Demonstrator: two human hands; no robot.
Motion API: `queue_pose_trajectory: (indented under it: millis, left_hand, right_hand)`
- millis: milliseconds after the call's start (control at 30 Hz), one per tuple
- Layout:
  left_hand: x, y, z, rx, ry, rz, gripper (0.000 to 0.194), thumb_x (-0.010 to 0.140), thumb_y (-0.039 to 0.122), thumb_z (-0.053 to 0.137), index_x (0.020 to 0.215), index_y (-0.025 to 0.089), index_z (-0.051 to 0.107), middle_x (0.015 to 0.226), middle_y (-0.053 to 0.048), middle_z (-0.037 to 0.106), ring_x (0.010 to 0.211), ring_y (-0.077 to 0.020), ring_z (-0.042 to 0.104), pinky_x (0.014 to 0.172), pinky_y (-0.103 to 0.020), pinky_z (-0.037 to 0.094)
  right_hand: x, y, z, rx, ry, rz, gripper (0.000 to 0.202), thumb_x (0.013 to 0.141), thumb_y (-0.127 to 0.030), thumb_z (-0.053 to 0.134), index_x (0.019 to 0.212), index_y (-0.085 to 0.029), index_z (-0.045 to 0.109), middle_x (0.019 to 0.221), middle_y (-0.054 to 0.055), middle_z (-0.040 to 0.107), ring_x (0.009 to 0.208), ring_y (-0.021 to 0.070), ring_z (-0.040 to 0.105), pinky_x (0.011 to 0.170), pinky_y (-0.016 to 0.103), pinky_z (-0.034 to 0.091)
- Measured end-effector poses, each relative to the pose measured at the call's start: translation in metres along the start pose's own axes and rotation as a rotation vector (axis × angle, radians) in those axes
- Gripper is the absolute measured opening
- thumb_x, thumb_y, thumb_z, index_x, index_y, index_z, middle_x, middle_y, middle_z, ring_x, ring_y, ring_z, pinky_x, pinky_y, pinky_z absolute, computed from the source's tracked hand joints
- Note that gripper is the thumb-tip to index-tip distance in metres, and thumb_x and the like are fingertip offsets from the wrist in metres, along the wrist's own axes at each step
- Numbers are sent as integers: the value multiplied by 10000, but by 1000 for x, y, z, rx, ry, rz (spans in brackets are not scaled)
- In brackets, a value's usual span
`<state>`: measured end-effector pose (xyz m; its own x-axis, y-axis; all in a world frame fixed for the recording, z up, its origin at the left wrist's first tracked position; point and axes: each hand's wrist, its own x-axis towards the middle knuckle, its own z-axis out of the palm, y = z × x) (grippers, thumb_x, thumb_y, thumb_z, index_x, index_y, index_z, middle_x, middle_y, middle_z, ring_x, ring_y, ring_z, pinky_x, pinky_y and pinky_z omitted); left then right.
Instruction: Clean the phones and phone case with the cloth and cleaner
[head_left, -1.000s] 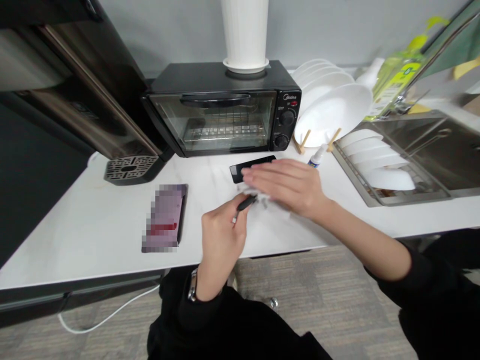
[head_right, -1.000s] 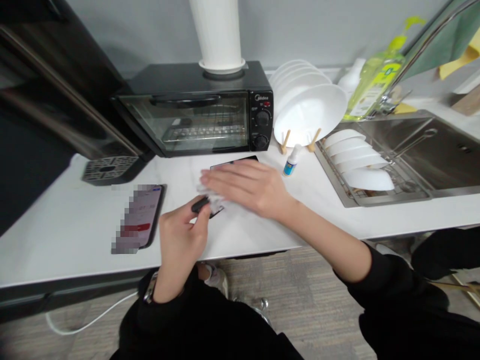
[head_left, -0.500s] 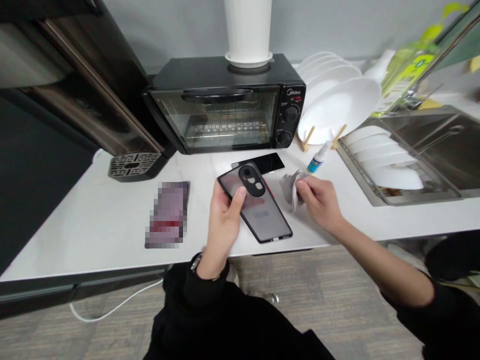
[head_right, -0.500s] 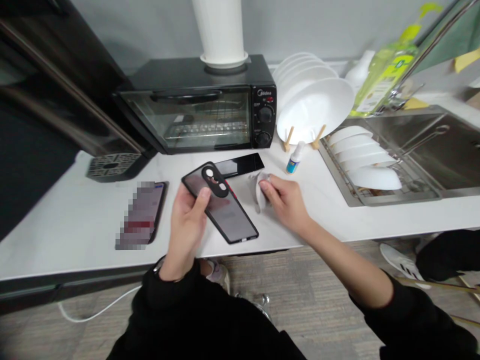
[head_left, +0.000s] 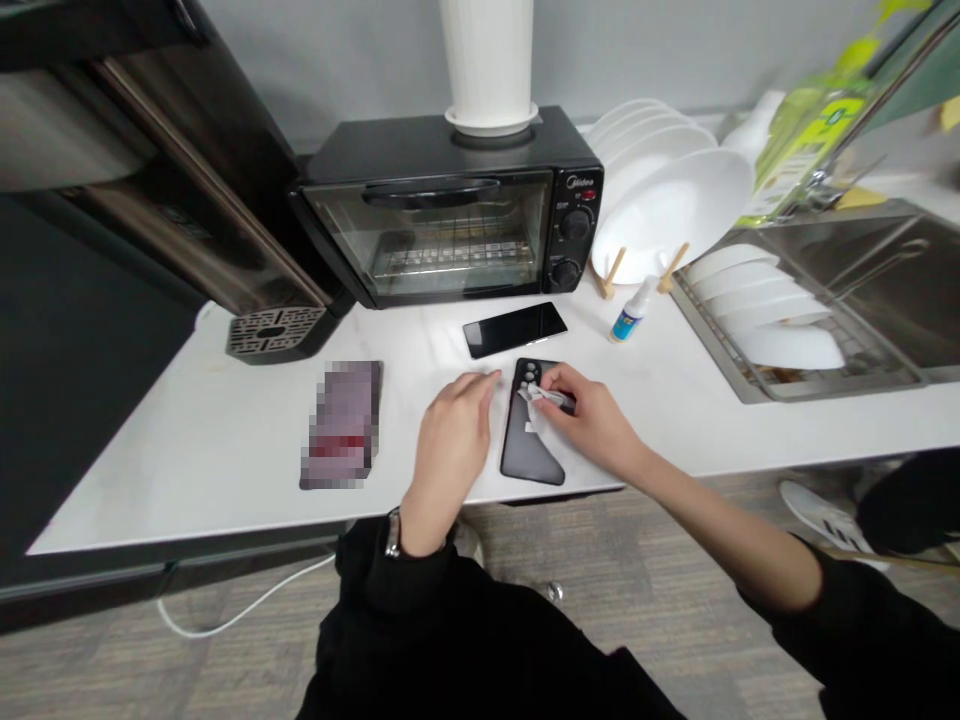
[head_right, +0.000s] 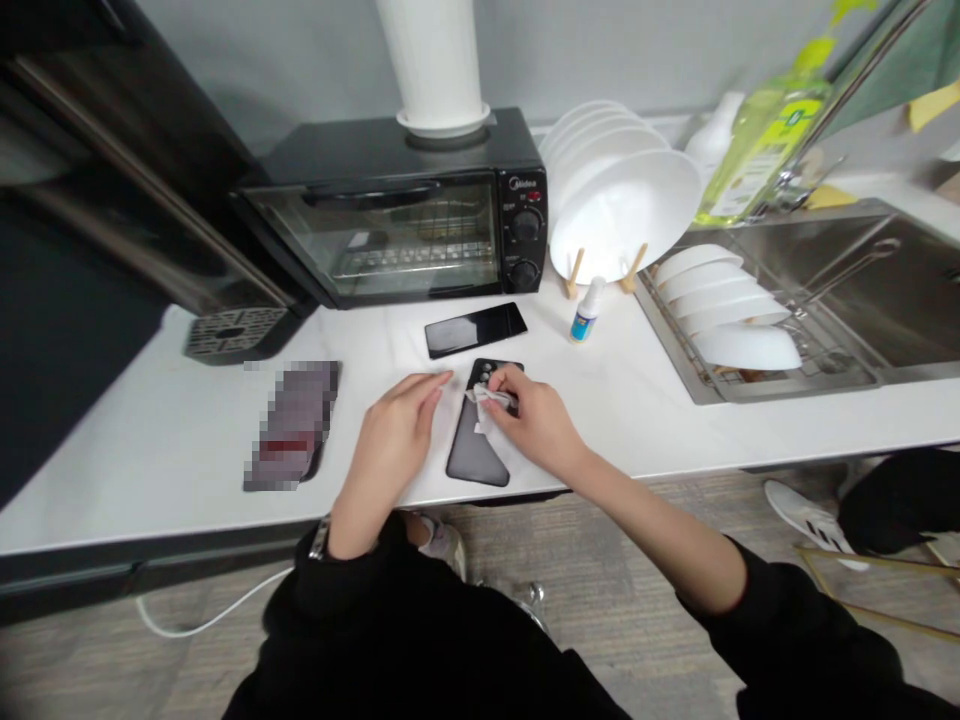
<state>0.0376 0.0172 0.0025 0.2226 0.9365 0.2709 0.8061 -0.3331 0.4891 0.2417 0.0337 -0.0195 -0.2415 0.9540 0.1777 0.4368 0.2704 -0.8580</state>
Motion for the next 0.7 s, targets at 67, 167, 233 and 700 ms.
queue_pose_trajectory:
  millis: [67,167,233,700]
  left_hand:
    - [-16,10,-1,41,-8,-44,393,1081,349,424,1374,163,608,1299,-125,689,1190,-292,649,1056,-472,529]
    - [-42,31,12,97,-33,-40,996,867,671,694,1588,98,315,1479,-216,537,1368,-394,505,1161,-591,432]
    - [-51,38,23,124,-16,-35,1060,828,625,764,1602,101,265,1482,-216,518,1393,-404,469,1215,-650,339]
    - [-48,3,22,-91,-8,-23,1120,836,213,712,1666,207,-40,1530,-165,517,1355,-331,497,1152,-535,486]
  right_hand:
    - [2,0,-4,-13,32,1,99,929,-264,581,974,-248,494,748,-58,563,636,141,518,622,267,362]
    - [10,-3,-12,-98,125,-72,98,909,-178,550,971,-245,515,773,-45,545,647,145,499,631,277,373]
    - [16,-3,-17,-193,153,-143,138,892,-138,561,989,-235,579,891,-2,617,740,165,566,688,297,428]
    - [-5,6,9,-667,-288,-517,625,1088,-392,405,1639,-129,273,1679,136,367,1606,320,237,1262,644,310]
